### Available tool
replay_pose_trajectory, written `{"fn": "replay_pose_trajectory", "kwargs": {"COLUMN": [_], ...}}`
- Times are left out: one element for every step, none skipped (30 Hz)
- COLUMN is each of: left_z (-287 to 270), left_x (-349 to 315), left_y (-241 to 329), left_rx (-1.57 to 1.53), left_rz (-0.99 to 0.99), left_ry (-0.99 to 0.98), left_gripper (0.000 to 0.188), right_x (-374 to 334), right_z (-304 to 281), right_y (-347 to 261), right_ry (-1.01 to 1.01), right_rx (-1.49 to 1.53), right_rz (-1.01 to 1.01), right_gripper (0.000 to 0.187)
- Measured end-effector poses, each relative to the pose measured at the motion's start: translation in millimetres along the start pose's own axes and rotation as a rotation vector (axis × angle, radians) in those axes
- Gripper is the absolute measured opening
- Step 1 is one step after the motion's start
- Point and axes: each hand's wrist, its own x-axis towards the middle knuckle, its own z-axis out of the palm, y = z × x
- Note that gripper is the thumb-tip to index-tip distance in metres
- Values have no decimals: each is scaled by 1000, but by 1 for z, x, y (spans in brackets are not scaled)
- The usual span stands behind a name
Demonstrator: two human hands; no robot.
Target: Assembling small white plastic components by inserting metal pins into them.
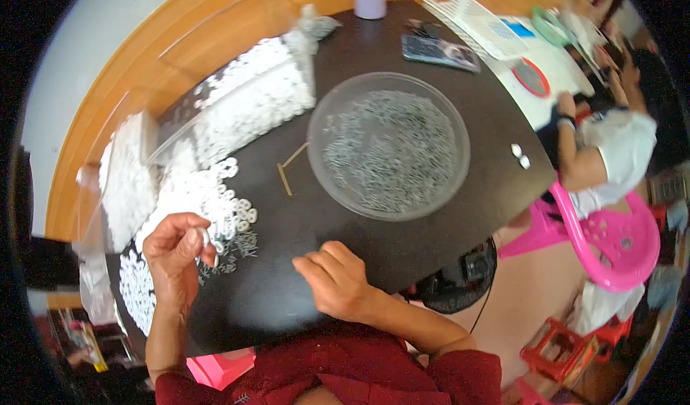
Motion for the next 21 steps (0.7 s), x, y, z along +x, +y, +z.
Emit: {"fn": "replay_pose_trajectory", "kwargs": {"left_z": [-7,-13,-15,-16,-17,-22,-26,-26,-27,-29,-30,-32,-34,-37,-36,-37,-35,-35,-37,-39,-41], "left_x": [-1,-2,-1,1,7,9,10,13,15,17,19,21,24,24,26,26,27,26,23,22,18], "left_y": [3,6,10,14,13,14,15,14,14,13,14,14,14,14,14,13,13,13,11,8,6], "left_rx": [6,9,7,4,-30,-26,-42,-64,-67,-59,-50,-53,-63,-71,-74,-75,-77,-79,-85,-88,-90], "left_rz": [17,32,39,44,70,57,32,4,3,11,18,16,22,25,31,27,20,15,8,15,-43], "left_ry": [18,32,45,55,31,6,38,59,68,74,81,89,74,61,73,85,76,66,54,54,32], "left_gripper": [24,24,24,24,24,23,23,23,23,23,22,22,22,22,21,21,20,20,18,18,18], "right_x": [-1,-1,1,1,-3,-2,-1,0,0,0,1,2,3,3,4,5,5,4,4,5,6], "right_z": [1,1,1,0,-1,-1,1,0,0,1,1,1,1,1,2,3,1,1,0,1,2], "right_y": [-2,-3,-5,-5,-3,-5,-7,-6,-5,-5,-4,-4,-3,-4,-3,-2,-2,-3,-5,-3,-2], "right_ry": [5,-10,-50,-89,-83,-90,-93,-98,-105,-107,-109,-116,-117,-120,-128,-123,-113,-114,-120,-124,-122], "right_rx": [-25,8,-4,-20,-43,-22,-12,-13,-8,-9,-10,-4,-1,4,13,7,-9,-9,-3,1,-2], "right_rz": [32,11,33,55,49,39,46,56,53,57,62,60,68,77,77,68,60,59,59,56,47], "right_gripper": [24,24,24,24,25,25,25,25,25,25,25,25,25,24,24,24,24,24,24,25,25]}}
